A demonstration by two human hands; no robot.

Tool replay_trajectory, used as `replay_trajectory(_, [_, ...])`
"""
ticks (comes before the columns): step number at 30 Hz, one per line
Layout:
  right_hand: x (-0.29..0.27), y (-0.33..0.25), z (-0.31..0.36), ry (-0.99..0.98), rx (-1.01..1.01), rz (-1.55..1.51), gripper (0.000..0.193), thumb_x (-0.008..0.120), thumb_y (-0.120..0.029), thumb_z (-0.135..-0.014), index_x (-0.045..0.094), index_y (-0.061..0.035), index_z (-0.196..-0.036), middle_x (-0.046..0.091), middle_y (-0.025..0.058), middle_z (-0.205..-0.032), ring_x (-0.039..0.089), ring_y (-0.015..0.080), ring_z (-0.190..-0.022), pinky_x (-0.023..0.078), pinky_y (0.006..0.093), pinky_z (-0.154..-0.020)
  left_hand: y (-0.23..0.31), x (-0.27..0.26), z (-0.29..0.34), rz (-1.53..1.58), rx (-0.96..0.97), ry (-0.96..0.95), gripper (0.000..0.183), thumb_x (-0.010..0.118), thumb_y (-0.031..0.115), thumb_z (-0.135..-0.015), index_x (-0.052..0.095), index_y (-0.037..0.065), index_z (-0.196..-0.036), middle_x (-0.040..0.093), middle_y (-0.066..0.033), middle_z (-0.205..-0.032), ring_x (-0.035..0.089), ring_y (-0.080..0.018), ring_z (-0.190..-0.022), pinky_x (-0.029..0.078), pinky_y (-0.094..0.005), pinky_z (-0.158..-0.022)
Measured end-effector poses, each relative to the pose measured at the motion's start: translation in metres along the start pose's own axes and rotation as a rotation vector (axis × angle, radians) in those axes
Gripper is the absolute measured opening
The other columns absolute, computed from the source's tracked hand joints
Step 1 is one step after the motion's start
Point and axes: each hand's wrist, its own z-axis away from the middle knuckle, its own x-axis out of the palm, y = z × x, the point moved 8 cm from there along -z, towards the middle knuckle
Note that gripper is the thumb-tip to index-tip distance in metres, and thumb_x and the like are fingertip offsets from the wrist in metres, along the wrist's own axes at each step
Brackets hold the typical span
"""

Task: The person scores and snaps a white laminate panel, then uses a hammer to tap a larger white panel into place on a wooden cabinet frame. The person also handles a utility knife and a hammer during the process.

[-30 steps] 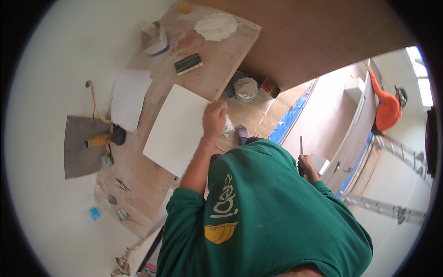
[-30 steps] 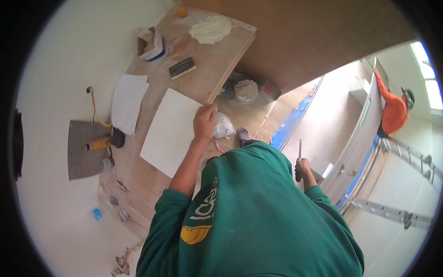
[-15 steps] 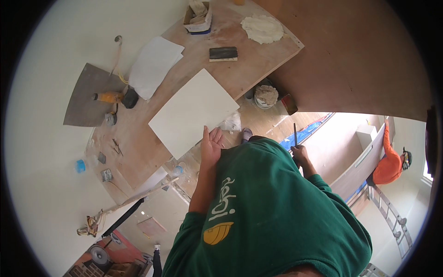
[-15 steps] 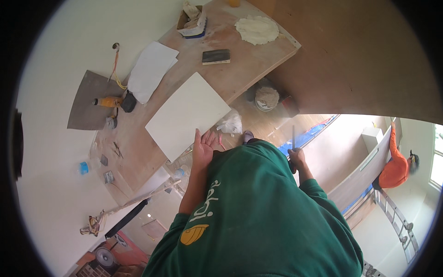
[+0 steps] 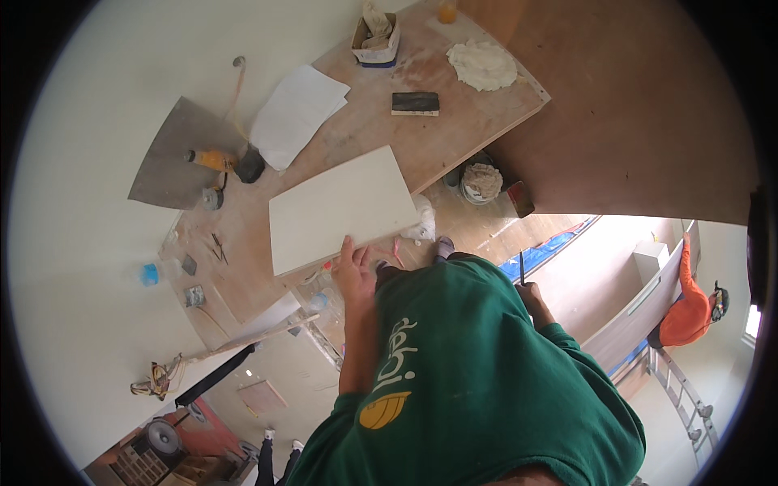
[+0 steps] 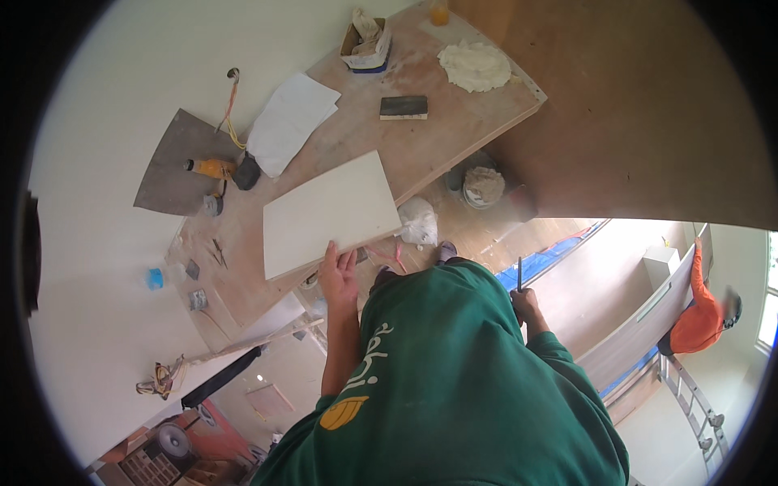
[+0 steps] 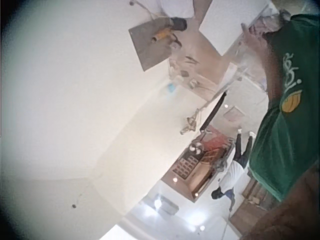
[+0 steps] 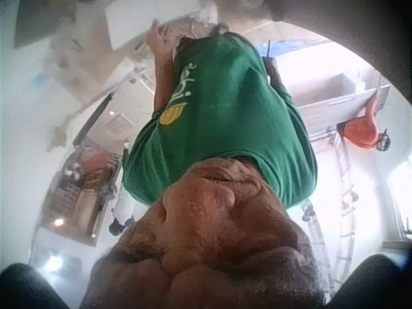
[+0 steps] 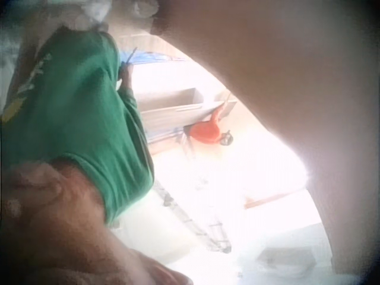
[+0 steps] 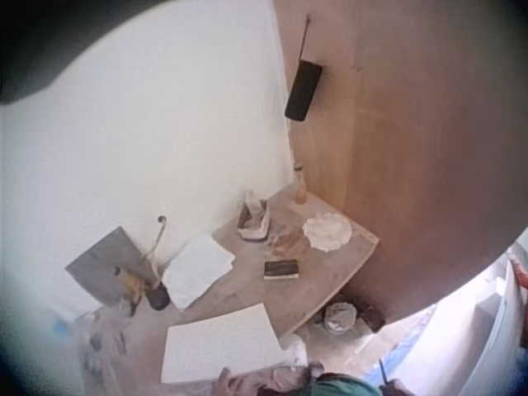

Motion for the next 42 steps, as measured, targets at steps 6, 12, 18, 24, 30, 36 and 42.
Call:
replay_trajectory(6, [0.022, -0.005, 0.032, 0.026, -0.025, -0.095, 0.034, 0.063, -0.024, -0.089, 0.069, 0.009, -0.093, 0.07, 0.0224, -0.082, 0.07, 0.0296, -0.075, 0.054, 0.043, -0.067, 0.059, -0.027, 0.005, -0.223, -0.061, -0.275, 0.024, 0.068, 0.011, -0.091, 0.063, -0.003, -0.109, 0.069, -0.0138, -0.104, 0.069, -0.0237, -0.094, 0.056, -0.0405, -0.087])
replay_trajectory(12, [0.047, -0.011, 0.07, 0.101, -0.094, -0.007, 0.039, 0.064, -0.025, -0.089, 0.069, 0.0125, -0.098, 0.071, 0.0252, -0.086, 0.071, 0.0298, -0.075, 0.054, 0.0428, -0.067, 0.079, -0.009, -0.02, -0.398, 0.014, -0.438, 0.032, 0.07, 0.007, -0.087, 0.064, -0.009, -0.115, 0.07, -0.0115, -0.104, 0.068, -0.0197, -0.092, 0.053, -0.0327, -0.087])
replay_trajectory(18, [0.063, -0.02, 0.121, 0.092, -0.053, -0.055, 0.037, 0.063, -0.022, -0.087, 0.067, 0.0138, -0.095, 0.068, 0.0204, -0.078, 0.067, 0.0299, -0.067, 0.052, 0.044, -0.06, 0.078, 0.004, -0.115, -0.556, -0.159, -0.612, 0.034, 0.071, 0.012, -0.087, 0.063, -0.005, -0.115, 0.068, -0.0119, -0.112, 0.064, -0.0207, -0.103, 0.054, -0.0363, -0.089])
replay_trajectory(24, [0.047, -0.055, 0.171, 0.145, -0.035, -0.434, 0.025, 0.067, -0.02, -0.088, 0.062, 0.0039, -0.093, 0.054, 0.0065, -0.066, 0.055, 0.0162, -0.047, 0.047, 0.0321, -0.04, 0.083, 0.003, -0.152, -0.749, -0.17, -0.442, 0.038, 0.07, 0.014, -0.088, 0.059, -0.005, -0.119, 0.066, -0.0134, -0.114, 0.066, -0.0246, -0.101, 0.057, -0.0361, -0.084])
replay_trajectory(30, [-0.01, -0.203, 0.244, 0.059, -0.55, -0.379, 0.023, 0.055, -0.011, -0.094, 0.058, 0.0011, -0.113, 0.049, -0.0011, -0.06, 0.049, 0.0071, -0.045, 0.044, 0.0227, -0.041, 0.103, -0.052, -0.126, -0.651, 0.368, -0.021, 0.037, 0.068, 0.016, -0.09, 0.059, -0.007, -0.118, 0.067, -0.0141, -0.11, 0.067, -0.0208, -0.094, 0.054, -0.0308, -0.079])
replay_trajectory(36, [-0.008, -0.31, 0.247, -0.143, -0.557, -0.037, 0.027, 0.054, -0.015, -0.096, 0.06, 0.0026, -0.115, 0.056, 0.002, -0.067, 0.052, 0.0084, -0.052, 0.042, 0.0244, -0.047, 0.025, -0.084, -0.037, -0.799, 0.126, -0.162, 0.022, 0.069, 0.02, -0.09, 0.069, 0.0, -0.099, 0.067, -0.0045, -0.084, 0.057, -0.0092, -0.073, 0.045, -0.0262, -0.063])
replay_trajectory(42, [-0.021, -0.401, 0.211, -0.267, -0.779, -0.082, 0.029, 0.049, -0.019, -0.102, 0.055, 0.0014, -0.122, 0.054, 0.0028, -0.068, 0.051, 0.0096, -0.051, 0.042, 0.0254, -0.047, -0.015, -0.052, -0.028, -0.057, -0.147, 0.08, 0.039, 0.071, 0.022, -0.092, 0.06, -0.004, -0.119, 0.067, -0.0096, -0.105, 0.067, -0.0233, -0.092, 0.056, -0.0324, -0.074])
